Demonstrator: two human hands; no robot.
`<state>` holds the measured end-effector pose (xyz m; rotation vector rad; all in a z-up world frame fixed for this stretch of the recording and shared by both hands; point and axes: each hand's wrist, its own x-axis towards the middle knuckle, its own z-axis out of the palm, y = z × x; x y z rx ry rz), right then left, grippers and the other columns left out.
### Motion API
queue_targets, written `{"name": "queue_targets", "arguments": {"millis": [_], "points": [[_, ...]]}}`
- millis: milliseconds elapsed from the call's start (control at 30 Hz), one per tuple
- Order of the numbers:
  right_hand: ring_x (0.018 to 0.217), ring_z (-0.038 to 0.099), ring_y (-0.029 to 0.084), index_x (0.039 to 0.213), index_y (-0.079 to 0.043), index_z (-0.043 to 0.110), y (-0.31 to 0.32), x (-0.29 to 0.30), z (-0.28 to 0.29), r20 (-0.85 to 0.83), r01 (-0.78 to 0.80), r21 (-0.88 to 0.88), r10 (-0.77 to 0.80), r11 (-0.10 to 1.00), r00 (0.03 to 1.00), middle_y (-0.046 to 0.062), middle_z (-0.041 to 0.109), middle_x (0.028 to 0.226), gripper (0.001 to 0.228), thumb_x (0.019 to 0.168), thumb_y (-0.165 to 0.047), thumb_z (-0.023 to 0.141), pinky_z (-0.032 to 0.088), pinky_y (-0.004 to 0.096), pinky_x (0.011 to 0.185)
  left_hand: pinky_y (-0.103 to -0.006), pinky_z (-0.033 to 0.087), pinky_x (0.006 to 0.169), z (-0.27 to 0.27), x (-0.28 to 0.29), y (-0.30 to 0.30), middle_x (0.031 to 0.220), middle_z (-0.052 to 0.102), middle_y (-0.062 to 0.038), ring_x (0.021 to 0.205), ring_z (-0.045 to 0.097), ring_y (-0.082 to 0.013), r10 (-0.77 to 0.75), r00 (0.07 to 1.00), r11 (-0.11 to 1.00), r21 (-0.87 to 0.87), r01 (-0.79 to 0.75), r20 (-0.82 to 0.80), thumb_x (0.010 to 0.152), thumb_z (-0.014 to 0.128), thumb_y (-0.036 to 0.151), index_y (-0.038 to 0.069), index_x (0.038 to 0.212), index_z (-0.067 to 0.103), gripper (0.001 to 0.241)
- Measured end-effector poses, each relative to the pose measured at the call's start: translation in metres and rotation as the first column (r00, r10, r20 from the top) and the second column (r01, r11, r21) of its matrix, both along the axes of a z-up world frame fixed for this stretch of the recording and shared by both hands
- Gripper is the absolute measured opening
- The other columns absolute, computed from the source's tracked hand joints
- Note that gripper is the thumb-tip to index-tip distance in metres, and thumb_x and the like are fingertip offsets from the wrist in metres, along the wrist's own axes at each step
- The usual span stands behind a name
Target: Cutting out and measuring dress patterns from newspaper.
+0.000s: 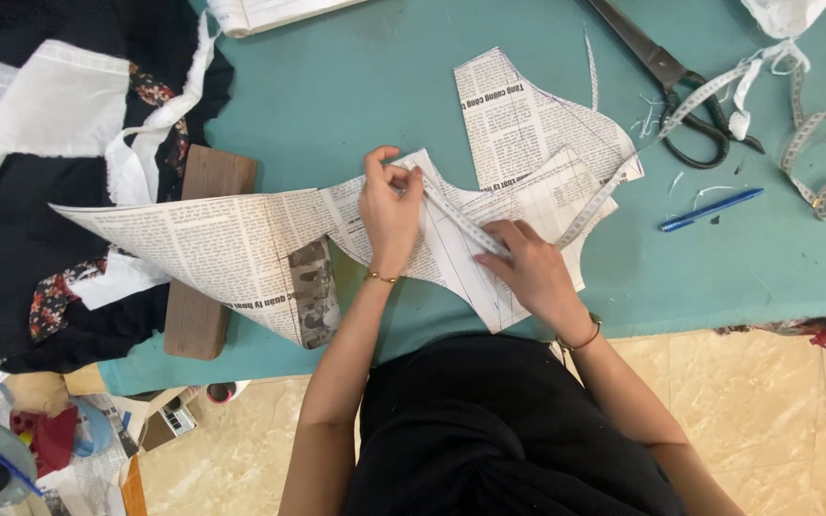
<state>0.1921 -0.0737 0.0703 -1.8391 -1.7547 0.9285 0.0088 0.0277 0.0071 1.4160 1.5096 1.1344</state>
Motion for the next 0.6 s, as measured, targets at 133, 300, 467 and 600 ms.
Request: {"name": "queue_targets", "arguments": {"millis": [133,300,467,600], "points": [[0.078,0.069,0.029,0.114,-0.006,0.071,-0.005,0.023,-0.012,0.048,0.022,0.101,-0.027,0.995,0.998,0.014,0.071,0.090,0.034,0.087,-0.023,0.079,0.054,0.039,0.070,-0.0281,0.052,0.068,-0.007,0.000,0.000,0.080,0.069,-0.003,0.075,0.067,-0.0126,-0.052,0.999,0.998,0.035,0.052,-0.015,0.094,0.073,0.005,0.004,0.125,0.055,0.035],[0.079,0.066,0.024,0.113,-0.003,0.072,0.018,0.103,-0.027,0.048,0.183,0.247,-0.200,0.952,0.979,0.013,0.068,0.089,0.026,0.088,-0.011,0.074,0.053,0.036,0.070,-0.0261,0.052,0.070,-0.016,0.008,-0.010,0.085,0.066,-0.004,0.076,0.064,-0.0103,-0.116,0.982,0.993,0.008,0.116,0.149,0.097,0.071,0.004,0.003,0.129,0.054,0.036],[0.079,0.063,0.026,0.120,-0.005,0.068,0.038,0.233,-0.062,0.038,0.518,0.554,-0.642,0.651,0.766,0.012,0.065,0.089,0.013,0.107,-0.007,0.068,0.051,0.039,0.072,-0.0274,0.059,0.070,0.007,0.031,0.003,0.087,0.058,-0.002,0.070,0.069,-0.0134,-0.197,0.793,0.948,-0.095,0.305,0.577,0.101,0.061,0.001,0.004,0.135,0.042,0.039],[0.086,0.065,0.026,0.120,-0.004,0.065,0.011,0.288,-0.072,0.106,0.521,0.623,-0.723,0.583,0.683,0.011,0.066,0.102,0.010,0.110,-0.004,0.066,0.052,0.040,0.078,-0.0322,0.064,0.091,0.032,0.057,0.037,0.096,0.059,-0.004,0.087,0.069,-0.0154,-0.231,0.657,0.929,-0.038,0.368,0.718,0.103,0.057,-0.003,0.005,0.136,0.041,0.038]]}}
